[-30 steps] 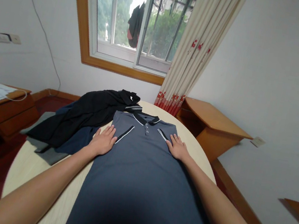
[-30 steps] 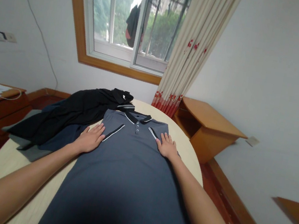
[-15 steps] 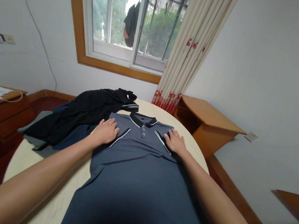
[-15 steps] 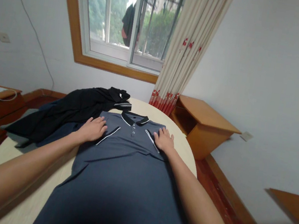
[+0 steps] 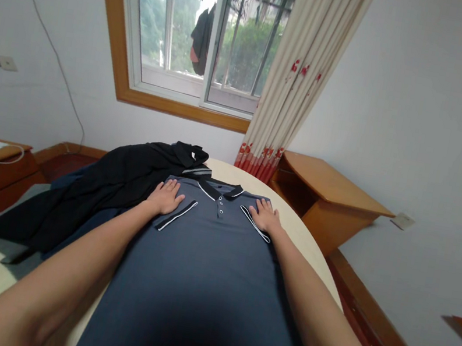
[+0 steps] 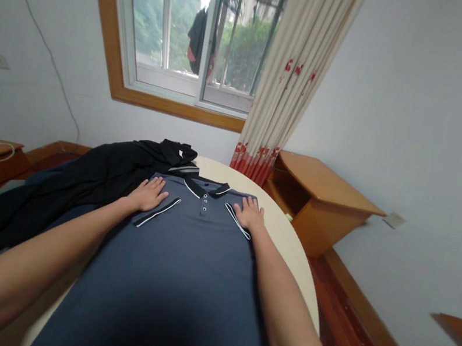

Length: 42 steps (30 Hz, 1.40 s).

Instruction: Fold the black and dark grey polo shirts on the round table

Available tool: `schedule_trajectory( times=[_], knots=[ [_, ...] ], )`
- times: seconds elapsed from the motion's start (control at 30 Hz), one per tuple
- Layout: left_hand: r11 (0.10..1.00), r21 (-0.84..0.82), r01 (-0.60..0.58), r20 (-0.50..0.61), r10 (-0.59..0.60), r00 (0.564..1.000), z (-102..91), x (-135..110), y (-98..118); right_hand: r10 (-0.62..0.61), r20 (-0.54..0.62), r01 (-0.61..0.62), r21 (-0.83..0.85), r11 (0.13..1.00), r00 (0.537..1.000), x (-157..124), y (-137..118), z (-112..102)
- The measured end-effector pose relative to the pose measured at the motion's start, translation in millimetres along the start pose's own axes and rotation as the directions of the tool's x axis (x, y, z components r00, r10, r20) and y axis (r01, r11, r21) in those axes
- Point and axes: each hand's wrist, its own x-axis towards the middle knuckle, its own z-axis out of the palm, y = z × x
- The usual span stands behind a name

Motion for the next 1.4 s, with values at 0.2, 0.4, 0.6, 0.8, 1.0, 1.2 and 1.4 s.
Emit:
schedule_trajectory(
  times=[0.2, 0.4, 0.6, 0.8, 1.0, 1.2, 1.4],
  knots=[
    [0.999, 0.024, -0.026, -0.122, 0.029, 0.992, -6.5, -19, 26, -0.063, -0.092, 0.063, -0.007, 0.998, 0.994, -11, -16, -1],
    [0.998, -0.032, -0.048, -0.036, 0.047, 0.998, 3.8, -45, 36, -0.051, -0.032, 0.052, 0.004, 0.999, 0.998, -36, -16, 4],
    [0.999, -0.007, -0.053, -0.054, 0.053, 0.997, 7.4, -53, 36, -0.042, -0.019, 0.042, -0.003, 0.999, 0.999, -43, -19, 2],
    [0.998, -0.011, -0.064, -0.071, 0.063, 0.995, 10.8, -62, 43, -0.035, -0.016, 0.034, -0.008, 0.999, 0.999, -49, -22, 2],
    [0.997, -0.058, -0.048, -0.021, 0.047, 0.999, 5.6, -65, 44, -0.043, -0.009, 0.043, 0.003, 0.999, 0.999, -53, -24, 3],
    [0.998, -0.052, -0.04, 0.005, 0.04, 0.999, -0.6, -54, 41, -0.038, 0.004, 0.038, 0.014, 0.999, 0.999, -41, -22, 5],
    [0.999, -0.016, -0.039, -0.097, 0.037, 0.995, -3.5, -60, 45, -0.035, -0.145, 0.031, -0.03, 0.999, 0.989, -55, -33, -3]
  ],
)
